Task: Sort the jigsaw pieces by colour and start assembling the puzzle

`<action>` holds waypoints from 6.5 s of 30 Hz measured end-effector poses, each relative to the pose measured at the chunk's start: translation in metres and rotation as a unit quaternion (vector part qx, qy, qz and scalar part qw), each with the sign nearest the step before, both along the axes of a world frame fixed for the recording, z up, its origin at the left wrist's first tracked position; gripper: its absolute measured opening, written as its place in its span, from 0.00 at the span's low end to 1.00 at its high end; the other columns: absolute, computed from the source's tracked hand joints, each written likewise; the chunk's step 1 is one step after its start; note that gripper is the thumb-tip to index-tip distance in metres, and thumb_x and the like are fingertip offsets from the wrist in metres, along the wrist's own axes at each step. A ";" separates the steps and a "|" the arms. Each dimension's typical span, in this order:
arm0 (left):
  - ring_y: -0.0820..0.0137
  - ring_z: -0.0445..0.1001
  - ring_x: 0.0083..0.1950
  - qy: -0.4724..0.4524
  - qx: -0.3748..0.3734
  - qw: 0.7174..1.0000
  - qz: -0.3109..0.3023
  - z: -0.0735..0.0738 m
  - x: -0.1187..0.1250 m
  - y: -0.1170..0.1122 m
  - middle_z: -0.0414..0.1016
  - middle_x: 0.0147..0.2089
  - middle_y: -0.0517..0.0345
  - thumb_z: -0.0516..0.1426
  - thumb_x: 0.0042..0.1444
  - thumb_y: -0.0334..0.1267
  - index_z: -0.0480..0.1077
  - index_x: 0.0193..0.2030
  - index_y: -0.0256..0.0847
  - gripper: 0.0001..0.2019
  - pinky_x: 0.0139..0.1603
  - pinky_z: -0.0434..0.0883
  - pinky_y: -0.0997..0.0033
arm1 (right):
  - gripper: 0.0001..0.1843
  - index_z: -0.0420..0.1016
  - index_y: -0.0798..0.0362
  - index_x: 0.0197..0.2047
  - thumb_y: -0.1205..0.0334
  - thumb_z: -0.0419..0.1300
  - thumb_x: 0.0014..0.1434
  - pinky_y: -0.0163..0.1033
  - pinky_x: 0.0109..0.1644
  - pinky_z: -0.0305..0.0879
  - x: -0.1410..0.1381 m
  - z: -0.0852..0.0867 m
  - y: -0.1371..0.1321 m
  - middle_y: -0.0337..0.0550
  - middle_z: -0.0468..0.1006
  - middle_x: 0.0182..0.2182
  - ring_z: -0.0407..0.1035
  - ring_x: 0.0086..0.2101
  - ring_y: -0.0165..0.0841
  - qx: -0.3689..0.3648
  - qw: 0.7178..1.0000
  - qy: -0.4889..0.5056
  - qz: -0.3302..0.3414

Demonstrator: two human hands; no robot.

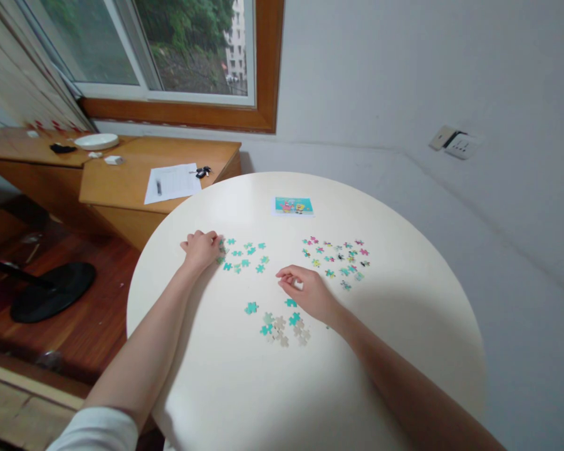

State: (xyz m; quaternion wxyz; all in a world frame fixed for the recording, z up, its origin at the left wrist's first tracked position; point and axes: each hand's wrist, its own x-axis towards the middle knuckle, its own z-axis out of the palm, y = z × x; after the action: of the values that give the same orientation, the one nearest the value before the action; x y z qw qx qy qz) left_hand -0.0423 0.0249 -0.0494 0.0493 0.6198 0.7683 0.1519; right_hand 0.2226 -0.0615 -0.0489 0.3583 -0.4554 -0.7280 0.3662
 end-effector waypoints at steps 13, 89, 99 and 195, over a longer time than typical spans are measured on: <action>0.43 0.62 0.53 0.049 -0.016 0.999 0.015 -0.001 0.004 0.000 0.68 0.50 0.35 0.45 0.60 0.47 0.73 0.43 0.42 0.18 0.47 0.57 0.48 | 0.08 0.74 0.53 0.35 0.65 0.53 0.55 0.33 0.35 0.66 0.001 0.000 -0.001 0.39 0.75 0.28 0.68 0.29 0.27 0.006 1.000 -0.005 0.006; 0.73 0.63 0.29 -0.227 -0.031 0.864 -0.448 0.042 0.071 -0.062 0.65 0.24 0.61 0.51 0.57 0.43 0.67 0.27 0.39 0.13 0.33 0.62 0.72 | 0.11 0.73 0.52 0.29 0.54 0.65 0.47 0.36 0.35 0.66 -0.011 -0.010 0.006 0.39 0.77 0.25 0.69 0.27 0.29 -0.090 0.975 0.197 -0.057; 0.74 0.61 0.27 -0.220 -0.053 0.866 -0.446 0.040 0.066 -0.058 0.67 0.24 0.60 0.48 0.58 0.42 0.67 0.28 0.38 0.13 0.31 0.61 0.73 | 0.09 0.74 0.53 0.31 0.55 0.61 0.52 0.36 0.34 0.65 -0.010 -0.004 0.003 0.39 0.77 0.26 0.68 0.27 0.28 -0.070 0.984 0.153 -0.052; 0.77 0.56 0.23 -0.206 -0.029 0.874 -0.438 0.018 0.087 -0.058 0.61 0.20 0.65 0.48 0.59 0.38 0.65 0.24 0.39 0.14 0.34 0.58 0.72 | 0.04 0.72 0.53 0.33 0.66 0.56 0.57 0.34 0.36 0.62 0.017 0.011 0.010 0.37 0.74 0.28 0.65 0.28 0.27 0.030 0.998 -0.045 0.019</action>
State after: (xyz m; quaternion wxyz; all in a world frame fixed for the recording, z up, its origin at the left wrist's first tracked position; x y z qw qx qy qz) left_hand 0.0443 -0.0336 -0.0315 0.2861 0.8460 0.3942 0.2170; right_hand 0.2394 -0.0512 -0.0380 0.3315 -0.4463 -0.7630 0.3297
